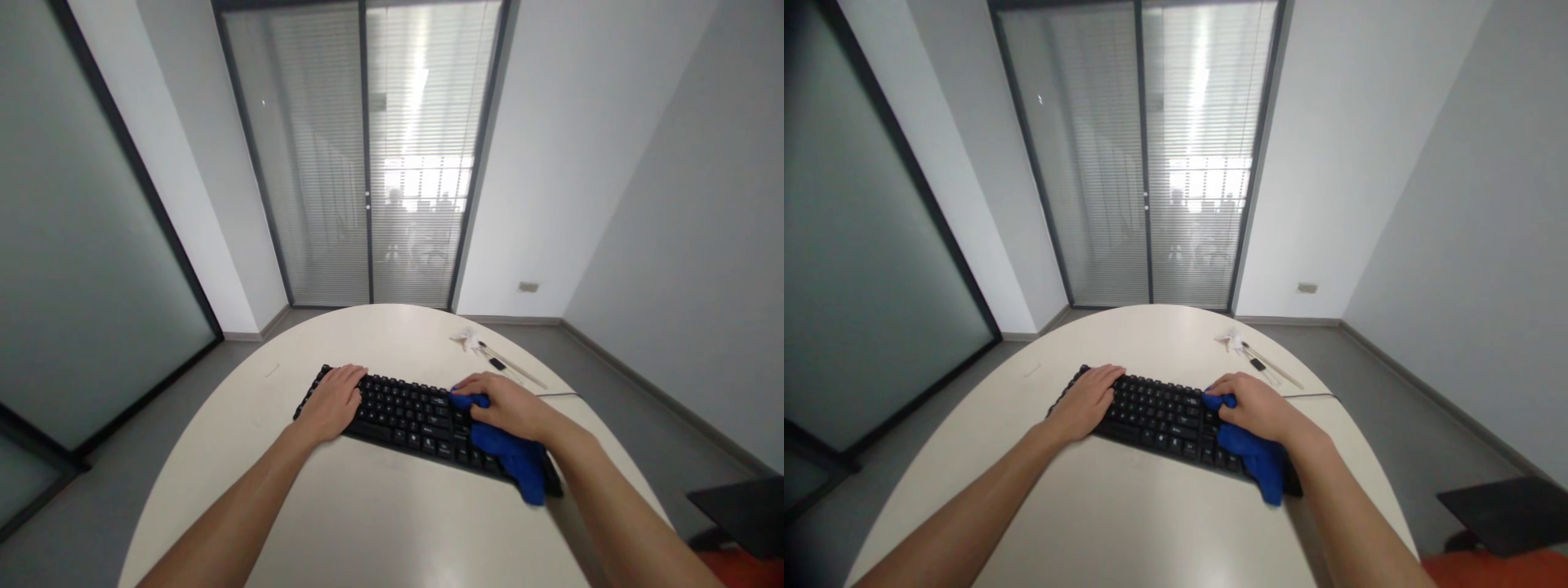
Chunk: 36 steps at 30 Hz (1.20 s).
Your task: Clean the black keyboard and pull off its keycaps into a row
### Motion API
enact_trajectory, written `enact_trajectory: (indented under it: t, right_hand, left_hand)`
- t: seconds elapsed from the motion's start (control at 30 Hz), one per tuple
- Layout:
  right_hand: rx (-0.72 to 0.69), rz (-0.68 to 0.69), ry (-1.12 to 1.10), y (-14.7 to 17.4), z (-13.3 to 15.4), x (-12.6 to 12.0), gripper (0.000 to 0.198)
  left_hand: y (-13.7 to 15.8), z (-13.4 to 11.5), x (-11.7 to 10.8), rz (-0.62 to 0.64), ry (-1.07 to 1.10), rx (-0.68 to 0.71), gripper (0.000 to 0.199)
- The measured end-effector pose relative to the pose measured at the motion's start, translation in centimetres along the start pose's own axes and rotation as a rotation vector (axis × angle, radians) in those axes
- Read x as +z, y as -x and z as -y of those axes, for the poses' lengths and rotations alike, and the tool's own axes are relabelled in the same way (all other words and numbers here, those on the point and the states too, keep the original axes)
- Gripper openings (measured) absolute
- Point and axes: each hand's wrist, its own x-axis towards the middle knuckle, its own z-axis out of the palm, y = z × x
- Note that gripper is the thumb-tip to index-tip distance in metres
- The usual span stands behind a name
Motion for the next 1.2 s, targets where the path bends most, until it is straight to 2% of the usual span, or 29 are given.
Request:
enact_trajectory:
  t: [0.27,0.47,0.53,0.6,0.67,0.73,0.93,1.2]
  right_hand:
    - [0.141,0.086,0.083,1.3,-0.7,-1.8,0.043]
    - [0.218,0.031,0.218,1.5,-0.2,-2.0,0.034]
    - [0.175,-0.026,0.221,1.3,0.3,-1.9,0.032]
    - [0.066,-0.054,0.174,1.0,0.8,-1.6,0.036]
    - [-0.021,-0.026,0.111,0.7,1.1,-1.1,0.042]
    - [-0.032,0.029,0.084,0.5,1.1,-0.7,0.044]
    - [0.041,0.088,0.068,1.0,0.6,-0.9,0.039]
    - [0.249,0.105,0.124,2.1,0.3,-1.7,0.037]
  left_hand:
    - [0.0,-0.1,-0.1,-0.001,-0.001,-0.006,0.045]
    - [0.0,-0.2,-0.2,0.008,0.003,-0.012,0.047]
    - [-0.1,-0.2,-0.1,0.008,0.007,-0.017,0.046]
    - [-0.1,-0.1,-0.1,0.010,0.011,-0.022,0.046]
    - [-0.1,-0.1,0.0,0.012,0.013,-0.026,0.046]
    - [-0.1,-0.2,-0.1,0.009,0.017,-0.025,0.046]
    - [-0.1,-0.2,-0.2,0.005,0.010,-0.014,0.045]
    - [0.0,0.0,0.1,-0.011,0.008,-0.006,0.045]
